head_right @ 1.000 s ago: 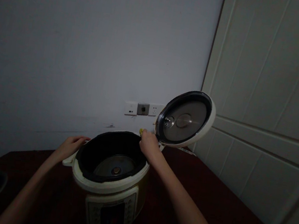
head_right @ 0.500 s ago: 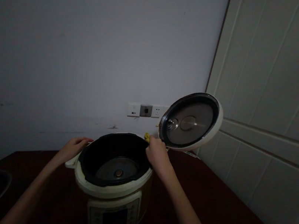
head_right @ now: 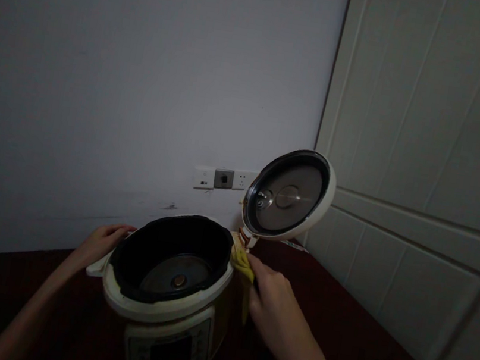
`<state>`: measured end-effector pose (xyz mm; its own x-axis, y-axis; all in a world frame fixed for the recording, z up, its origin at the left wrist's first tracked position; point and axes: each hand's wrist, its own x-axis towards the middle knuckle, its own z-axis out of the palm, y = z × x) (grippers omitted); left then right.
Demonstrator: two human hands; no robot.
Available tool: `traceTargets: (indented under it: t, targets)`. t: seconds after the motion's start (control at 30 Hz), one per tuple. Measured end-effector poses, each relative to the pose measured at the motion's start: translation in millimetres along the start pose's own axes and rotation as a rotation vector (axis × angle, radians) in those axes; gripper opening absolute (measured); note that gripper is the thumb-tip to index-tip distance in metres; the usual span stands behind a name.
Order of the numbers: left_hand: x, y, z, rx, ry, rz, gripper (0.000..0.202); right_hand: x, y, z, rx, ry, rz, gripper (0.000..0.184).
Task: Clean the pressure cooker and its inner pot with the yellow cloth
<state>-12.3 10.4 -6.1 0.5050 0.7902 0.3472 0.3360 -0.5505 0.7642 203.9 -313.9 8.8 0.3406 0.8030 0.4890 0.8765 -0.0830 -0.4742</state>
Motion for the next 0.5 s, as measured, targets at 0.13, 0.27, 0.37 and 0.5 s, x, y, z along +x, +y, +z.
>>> traceTargets:
  t: [0.13,0.27,0.37,0.5]
  targets:
    - [1.9,-2.1,-0.6,0.025,-0.001,0.011,0.042,-42.0,36.3,10.4,-0.071,-0.098,0.130,0.048]
    - [3.4,-2.5,-1.0,0.025,-0.027,0.001,0.043,-75.3,81.3,48.3,-0.181,-0.200,0.191,0.061]
    - [3.4,-1.8,-1.3,0.010,-0.028,-0.012,0.042,-89.5,102.6,77.7,-0.238,-0.289,0.182,0.072]
    - [1.7,1.4,-1.6,0.001,-0.021,-0.018,0.041,-100.4,117.9,108.5,-0.242,-0.371,0.175,0.067]
